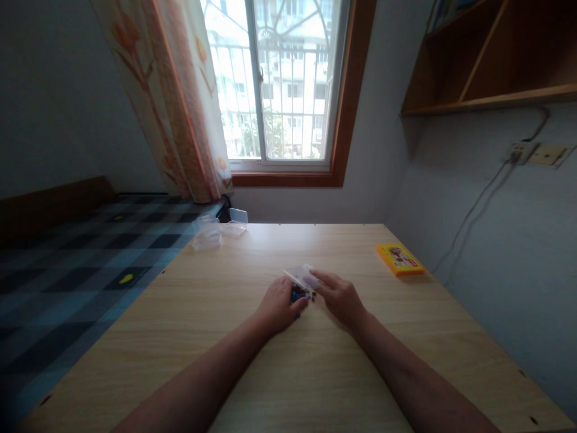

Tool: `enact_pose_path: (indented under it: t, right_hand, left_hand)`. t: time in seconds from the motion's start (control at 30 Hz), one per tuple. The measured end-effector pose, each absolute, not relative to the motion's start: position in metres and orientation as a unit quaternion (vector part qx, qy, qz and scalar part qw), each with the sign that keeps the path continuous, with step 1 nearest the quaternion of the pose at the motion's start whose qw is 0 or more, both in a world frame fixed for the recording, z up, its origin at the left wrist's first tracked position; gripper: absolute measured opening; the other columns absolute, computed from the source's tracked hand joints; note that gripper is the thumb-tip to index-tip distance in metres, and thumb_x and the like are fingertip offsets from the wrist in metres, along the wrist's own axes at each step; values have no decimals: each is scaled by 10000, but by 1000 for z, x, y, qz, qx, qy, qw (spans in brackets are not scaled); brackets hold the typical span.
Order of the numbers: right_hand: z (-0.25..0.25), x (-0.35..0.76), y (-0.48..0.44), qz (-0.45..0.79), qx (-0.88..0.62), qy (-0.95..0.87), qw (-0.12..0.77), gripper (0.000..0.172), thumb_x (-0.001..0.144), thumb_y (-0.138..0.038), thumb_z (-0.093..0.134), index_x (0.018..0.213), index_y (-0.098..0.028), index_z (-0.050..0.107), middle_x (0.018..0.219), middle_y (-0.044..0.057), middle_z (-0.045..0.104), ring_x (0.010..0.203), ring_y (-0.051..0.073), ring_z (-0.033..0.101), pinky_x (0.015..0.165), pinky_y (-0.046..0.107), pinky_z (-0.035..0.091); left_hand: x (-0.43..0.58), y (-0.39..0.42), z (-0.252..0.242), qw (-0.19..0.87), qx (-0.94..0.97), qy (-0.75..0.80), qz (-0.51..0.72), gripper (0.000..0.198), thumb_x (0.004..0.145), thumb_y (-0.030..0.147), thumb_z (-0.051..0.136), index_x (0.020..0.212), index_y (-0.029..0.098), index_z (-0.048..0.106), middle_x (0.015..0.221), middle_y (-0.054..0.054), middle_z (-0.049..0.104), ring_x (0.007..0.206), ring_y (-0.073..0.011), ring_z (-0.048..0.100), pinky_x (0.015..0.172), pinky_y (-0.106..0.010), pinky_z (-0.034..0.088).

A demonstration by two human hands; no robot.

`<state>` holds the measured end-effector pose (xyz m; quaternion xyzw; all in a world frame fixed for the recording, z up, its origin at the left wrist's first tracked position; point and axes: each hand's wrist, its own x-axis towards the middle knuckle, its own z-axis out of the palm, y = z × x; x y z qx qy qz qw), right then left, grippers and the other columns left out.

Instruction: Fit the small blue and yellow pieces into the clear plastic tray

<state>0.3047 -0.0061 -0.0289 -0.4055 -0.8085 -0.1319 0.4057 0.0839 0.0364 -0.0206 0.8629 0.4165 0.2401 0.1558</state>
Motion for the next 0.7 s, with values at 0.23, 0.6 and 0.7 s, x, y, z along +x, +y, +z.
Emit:
enact_pose_path:
  t: [0.23,0.6,0.7]
  right_hand:
    - [-39,321,6,77,-512,-570,638,412,1032,-302,474,1412,-229,615,1317,154,653,1026,252,755,563,281,644]
    - [-31,302,-10,131,-459,-655,586,478,1070,-380,457,1537,-282,479,1342,135,670,1102,247,724,738,332,649]
    - [-30,298,-13,107,-436,-704,551,520,1077,-346,433,1594,-316,382,1436,122,614,1235,258,657,822,370,651]
  left_hand:
    - [81,41,-22,137,852,426,273,502,939,385,650,1370,142,567,1357,-162,634,1282,-306,573,1126,-457,451]
    - [86,16,8,33,931,268,245,250,1031,327,501,1213,280,666,1235,-76,661,1064,-235,647,908,-367,563]
    - [84,14,8,20,944,247,220,256,1051,306,456,1036,272,710,1053,-46,696,927,-189,669,812,-307,553]
